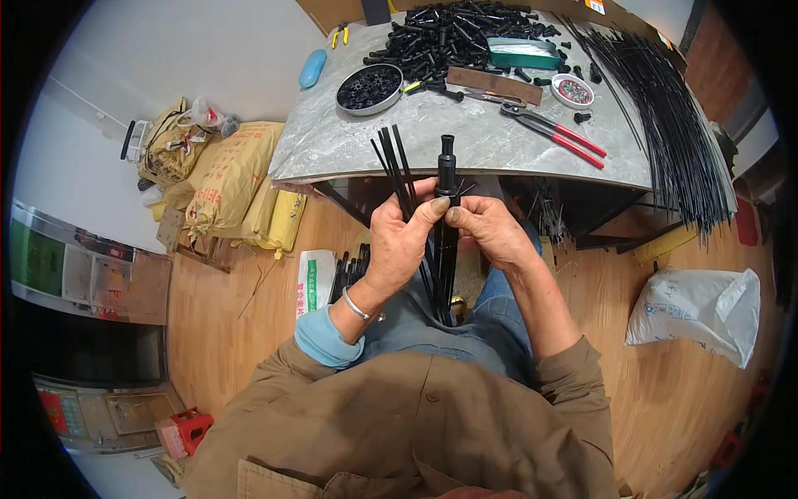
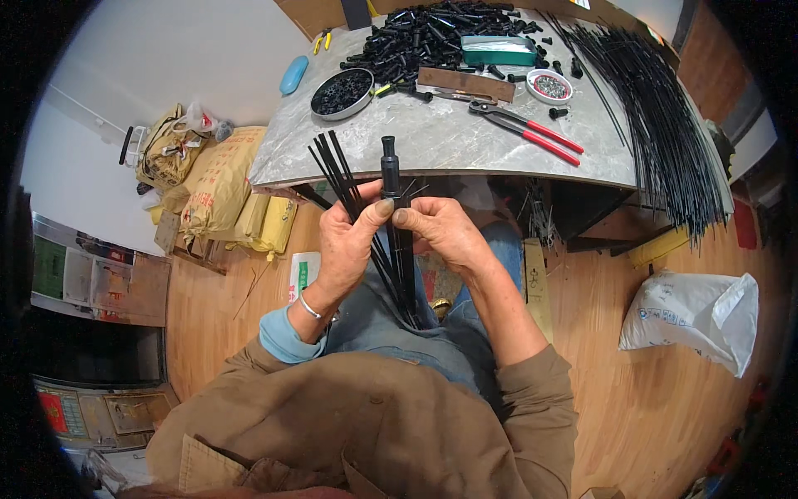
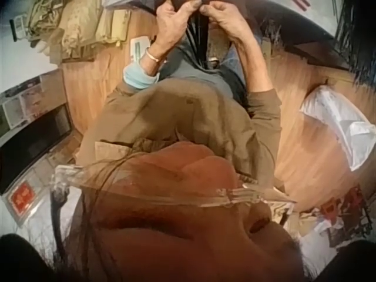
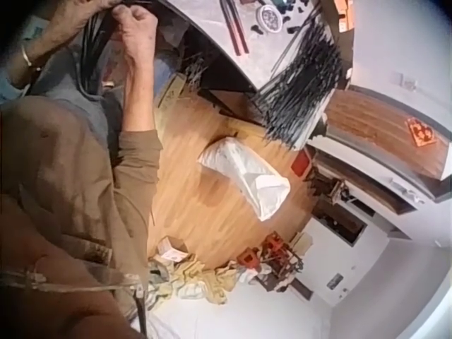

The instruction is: Manually assembling electrical cables by attaching pins and connectors using a hand tool.

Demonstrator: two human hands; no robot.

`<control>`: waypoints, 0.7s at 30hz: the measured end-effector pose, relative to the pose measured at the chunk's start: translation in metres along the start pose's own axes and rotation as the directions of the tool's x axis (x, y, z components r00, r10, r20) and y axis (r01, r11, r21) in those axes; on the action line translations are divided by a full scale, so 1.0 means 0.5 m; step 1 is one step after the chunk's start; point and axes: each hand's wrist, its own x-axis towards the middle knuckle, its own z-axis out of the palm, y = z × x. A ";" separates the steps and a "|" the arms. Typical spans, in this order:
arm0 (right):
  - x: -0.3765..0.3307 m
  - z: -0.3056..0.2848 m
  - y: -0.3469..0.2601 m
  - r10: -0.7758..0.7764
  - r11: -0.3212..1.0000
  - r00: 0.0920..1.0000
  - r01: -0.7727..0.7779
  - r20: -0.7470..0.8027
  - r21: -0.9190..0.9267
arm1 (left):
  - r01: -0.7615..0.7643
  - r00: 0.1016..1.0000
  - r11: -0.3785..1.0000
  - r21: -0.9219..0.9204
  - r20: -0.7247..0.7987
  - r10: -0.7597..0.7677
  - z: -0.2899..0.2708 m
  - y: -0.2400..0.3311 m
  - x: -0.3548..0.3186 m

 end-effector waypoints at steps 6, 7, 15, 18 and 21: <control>-0.018 0.051 -0.003 -0.175 0.974 0.955 0.133 -0.239 -0.183 | 0.014 0.998 0.966 0.257 0.052 -0.028 -0.031 0.008 0.011; -0.023 0.055 -0.011 -0.174 0.974 0.957 0.132 -0.234 -0.183 | 0.024 0.992 0.960 0.279 0.110 -0.056 -0.037 0.020 0.013; -0.030 0.064 -0.018 -0.205 0.979 0.951 0.199 -0.232 -0.048 | 0.345 0.901 0.904 -0.254 0.361 -0.243 -0.074 0.007 0.037; -0.029 0.060 -0.012 -0.218 0.976 0.942 0.205 -0.255 -0.077 | 0.314 0.905 0.943 -0.110 0.334 -0.263 -0.067 0.010 0.032; -0.031 0.065 -0.013 -0.228 0.971 0.941 0.202 -0.250 -0.124 | 0.243 0.951 0.961 -0.135 0.228 -0.209 -0.042 0.013 0.023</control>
